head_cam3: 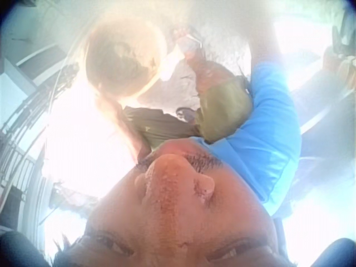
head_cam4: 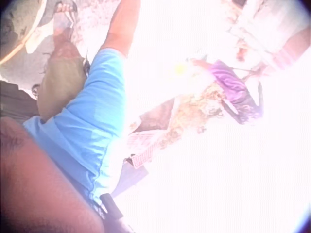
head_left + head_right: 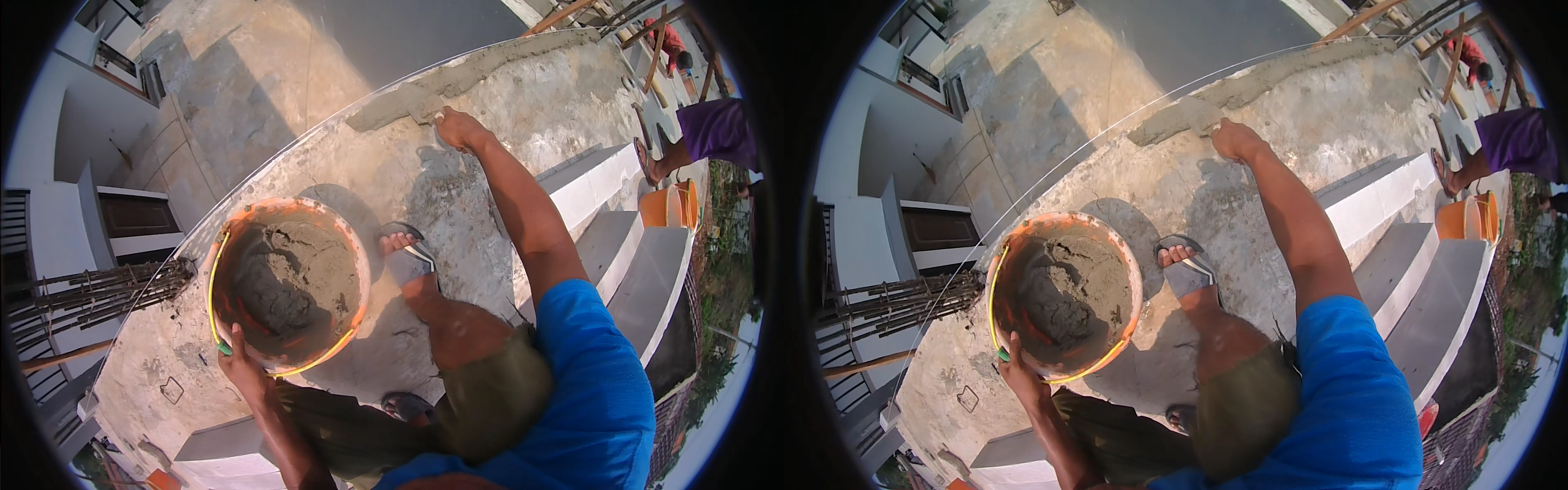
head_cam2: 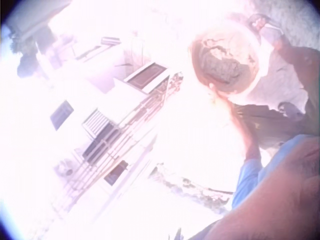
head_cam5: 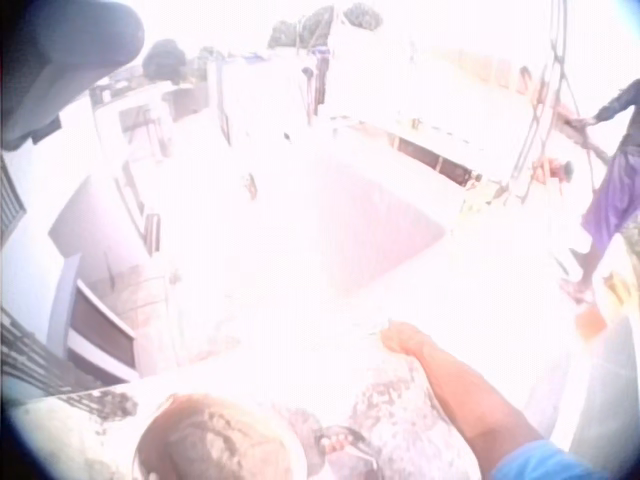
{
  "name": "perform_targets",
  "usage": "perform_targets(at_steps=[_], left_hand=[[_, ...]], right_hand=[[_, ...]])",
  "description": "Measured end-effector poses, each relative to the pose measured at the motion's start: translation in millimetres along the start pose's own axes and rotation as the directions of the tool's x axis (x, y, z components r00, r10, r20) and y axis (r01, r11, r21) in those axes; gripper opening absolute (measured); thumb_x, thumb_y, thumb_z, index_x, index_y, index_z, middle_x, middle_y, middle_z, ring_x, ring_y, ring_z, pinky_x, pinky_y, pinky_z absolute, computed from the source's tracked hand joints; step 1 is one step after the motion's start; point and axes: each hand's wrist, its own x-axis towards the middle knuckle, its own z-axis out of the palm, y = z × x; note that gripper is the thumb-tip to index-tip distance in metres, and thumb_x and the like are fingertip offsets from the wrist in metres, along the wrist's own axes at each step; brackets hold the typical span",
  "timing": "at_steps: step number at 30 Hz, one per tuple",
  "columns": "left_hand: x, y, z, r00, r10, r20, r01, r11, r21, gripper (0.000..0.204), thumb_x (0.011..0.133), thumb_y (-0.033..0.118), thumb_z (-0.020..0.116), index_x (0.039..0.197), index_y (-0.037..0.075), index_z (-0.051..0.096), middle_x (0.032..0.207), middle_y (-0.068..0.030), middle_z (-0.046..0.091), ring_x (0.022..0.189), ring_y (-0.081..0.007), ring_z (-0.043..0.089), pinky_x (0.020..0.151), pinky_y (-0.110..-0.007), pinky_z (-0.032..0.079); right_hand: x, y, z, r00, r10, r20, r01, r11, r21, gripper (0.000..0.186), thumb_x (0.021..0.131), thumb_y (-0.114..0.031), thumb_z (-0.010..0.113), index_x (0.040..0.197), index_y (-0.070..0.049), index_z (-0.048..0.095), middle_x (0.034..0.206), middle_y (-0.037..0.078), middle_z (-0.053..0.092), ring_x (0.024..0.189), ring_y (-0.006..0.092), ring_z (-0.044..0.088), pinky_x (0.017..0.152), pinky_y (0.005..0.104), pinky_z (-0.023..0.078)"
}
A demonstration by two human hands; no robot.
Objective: The person scoops cement from a bucket using a trowel and applies it to a concrete surface. They repeatedly scoop and spread the cement along a linear section of the floor.
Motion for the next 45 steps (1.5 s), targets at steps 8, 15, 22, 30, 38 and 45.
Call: perform_targets(at_steps=[8,15,22,30,38,45], left_hand=[[6,15,21,0.998,0.061,-0.033,-0.055,0.986,0.155,0.033,0.107,0.03,0.072,0.114,-0.002,0.07,0.092,-0.0025,0.067,0.079,-0.0116,0.059,0.071,-0.028,0.048],[2,36,33,0.992,0.108,0.066,-0.126,0.905,0.407,0.044,0.109,0.043,0.069,0.085,0.006,0.064,0.071,0.0067,0.047,0.067,-0.0056,0.04,0.06,-0.028,0.032],[-20,33,53,0.984,0.173,0.032,-0.174,0.936,0.307,0.045,0.109,0.037,0.069,0.082,0.002,0.066,0.063,0.0071,0.045,0.062,-0.0045,0.037,0.055,-0.029,0.03],[-11,17,31,0.993,0.117,-0.009,-0.11,0.952,0.286,0.05,0.109,0.041,0.07,0.078,0.003,0.061,0.064,0.0063,0.045,0.061,-0.0048,0.037,0.055,-0.03,0.03],[17,-57,-88,0.985,-0.086,-0.147,0.094,0.994,0.047,0.048,0.109,0.032,0.07,0.144,-0.001,0.064,0.121,-0.0127,0.073,0.099,-0.0182,0.07,0.082,-0.034,0.058],[48,-67,-142,0.952,-0.256,-0.168,0.254,0.967,-0.032,0.059,0.104,0.036,0.076,0.145,-0.004,0.062,0.127,-0.0169,0.073,0.105,-0.0248,0.074,0.087,-0.038,0.061]], right_hand=[[-118,-24,-33,0.908,-0.42,-0.011,0.406,0.885,-0.229,0.045,0.108,-0.034,0.054,0.144,-0.006,0.057,0.13,0.03,0.07,0.122,0.05,0.066,0.103,0.0547,0.051],[-220,-155,49,0.623,-0.711,0.327,0.738,0.396,-0.546,0.042,0.101,-0.03,0.068,0.135,-0.007,0.061,0.104,0.019,0.072,0.09,0.0416,0.075,0.081,0.0516,0.06],[-245,-126,123,0.534,-0.546,0.646,0.831,0.478,-0.283,0.041,0.101,-0.027,0.065,0.133,-0.003,0.061,0.112,0.023,0.074,0.097,0.0459,0.074,0.089,0.053,0.06],[-256,-111,145,0.43,-0.686,0.587,0.664,0.681,0.31,0.045,0.11,-0.035,0.056,0.141,-0.003,0.063,0.095,0.024,0.075,0.085,0.0414,0.074,0.085,0.0474,0.056],[-213,-153,33,0.536,-0.414,0.736,0.272,0.91,0.314,0.04,0.113,-0.029,0.058,0.141,-0.001,0.062,0.081,0.003,0.061,0.057,0.0091,0.052,0.054,0.0298,0.044],[-109,-136,-11,0.842,-0.34,0.418,0.379,0.926,-0.009,0.038,0.106,-0.027,0.062,0.14,-0.01,0.066,0.08,0.012,0.068,0.063,0.0198,0.065,0.063,0.0374,0.051]])
